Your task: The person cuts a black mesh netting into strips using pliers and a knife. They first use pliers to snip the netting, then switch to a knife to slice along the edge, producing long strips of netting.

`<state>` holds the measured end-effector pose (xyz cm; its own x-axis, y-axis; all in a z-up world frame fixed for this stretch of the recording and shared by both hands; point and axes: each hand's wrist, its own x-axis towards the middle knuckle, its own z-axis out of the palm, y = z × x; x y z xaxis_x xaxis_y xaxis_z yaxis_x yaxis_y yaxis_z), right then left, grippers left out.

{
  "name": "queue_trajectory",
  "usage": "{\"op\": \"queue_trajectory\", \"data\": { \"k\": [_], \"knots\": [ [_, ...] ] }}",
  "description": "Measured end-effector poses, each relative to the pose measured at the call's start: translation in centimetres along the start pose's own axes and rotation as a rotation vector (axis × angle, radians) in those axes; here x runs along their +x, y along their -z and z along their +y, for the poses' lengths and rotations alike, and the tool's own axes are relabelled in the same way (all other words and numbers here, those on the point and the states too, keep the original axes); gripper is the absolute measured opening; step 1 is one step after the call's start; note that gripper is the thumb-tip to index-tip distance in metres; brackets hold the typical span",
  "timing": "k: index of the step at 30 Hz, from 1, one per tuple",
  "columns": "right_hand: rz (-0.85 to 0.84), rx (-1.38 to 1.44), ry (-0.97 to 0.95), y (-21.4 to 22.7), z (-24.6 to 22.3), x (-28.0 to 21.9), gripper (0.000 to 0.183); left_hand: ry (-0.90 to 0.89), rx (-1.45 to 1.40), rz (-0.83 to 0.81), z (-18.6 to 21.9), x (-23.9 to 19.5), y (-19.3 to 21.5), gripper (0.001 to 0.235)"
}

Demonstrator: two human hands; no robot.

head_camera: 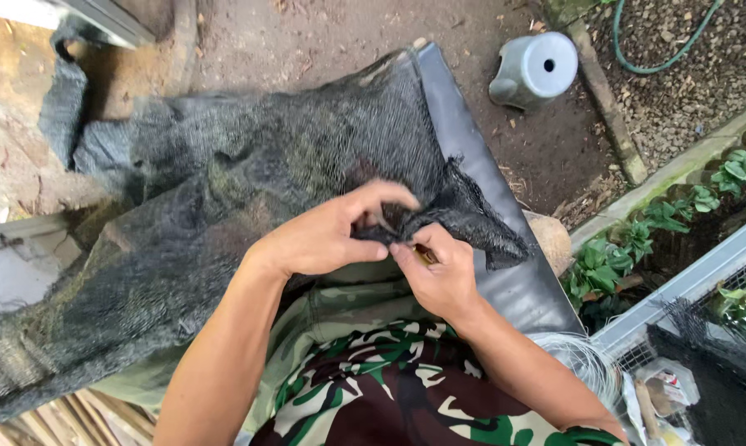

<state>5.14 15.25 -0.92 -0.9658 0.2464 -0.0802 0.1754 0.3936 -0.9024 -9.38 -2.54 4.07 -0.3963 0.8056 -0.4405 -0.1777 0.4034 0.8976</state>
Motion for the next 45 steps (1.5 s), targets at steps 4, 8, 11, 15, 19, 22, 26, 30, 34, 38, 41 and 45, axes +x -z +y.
{"op": "queue_trajectory", "data": {
  "k": [4,8,11,15,19,22,26,30,34,38,41,45],
  "knots": [
    [-0.123,0.046,-0.013,0.5,0.7,0.6,0.019,-0.238,0.032,-0.1,-0.6,0.2,0.2,0.075],
    [-0.204,0.072,0.027,1.1,1.5,1.4,0.016,-0.05,-0.019,-0.133,-1.0,0.7,-0.1,0.07],
    [-0.235,0.062,0.11,1.5,2.1,1.7,0.017,-0.234,-0.1,-0.097,-1.5,0.8,-0.6,0.079],
    [-0.242,-0.019,0.164,1.6,2.4,1.9,0.016,-0.285,0.087,-0.001,-1.9,0.7,-1.0,0.061],
    [-0.181,-0.021,0.225,1.5,1.6,1.6,0.014,-0.068,0.195,0.124,-1.8,0.9,-1.1,0.041],
    [-0.146,-0.034,0.168,1.3,0.8,0.9,0.013,-0.086,0.218,0.176,-1.8,0.9,-1.1,0.041],
    [-0.072,-0.08,0.212,1.7,0.6,-0.5,0.013,-0.07,0.203,0.184,-1.8,1.1,-1.2,0.042],
    [0.001,-0.122,0.235,2.3,0.4,-2.1,0.012,-0.136,0.175,0.187,-1.8,1.2,-1.8,0.038],
    [0.033,-0.155,0.15,4.4,-0.8,-3.4,0.011,-0.327,0.282,0.305,-2.6,1.3,-2.0,0.031],
    [0.081,-0.323,0.01,8.2,-1.4,-2.6,0.01,-0.251,0.304,0.298,-2.9,0.8,-1.0,0.03],
    [0.092,-0.286,0.012,8.2,-1.2,-2.2,0.019,-0.373,0.374,0.297,-2.3,0.2,-2.8,0.03],
    [-0.037,-0.304,-0.011,5.4,-0.5,-0.3,0.05,-0.317,0.277,0.412,-2.1,-3.2,-5.3,0.062]
  ]
}}
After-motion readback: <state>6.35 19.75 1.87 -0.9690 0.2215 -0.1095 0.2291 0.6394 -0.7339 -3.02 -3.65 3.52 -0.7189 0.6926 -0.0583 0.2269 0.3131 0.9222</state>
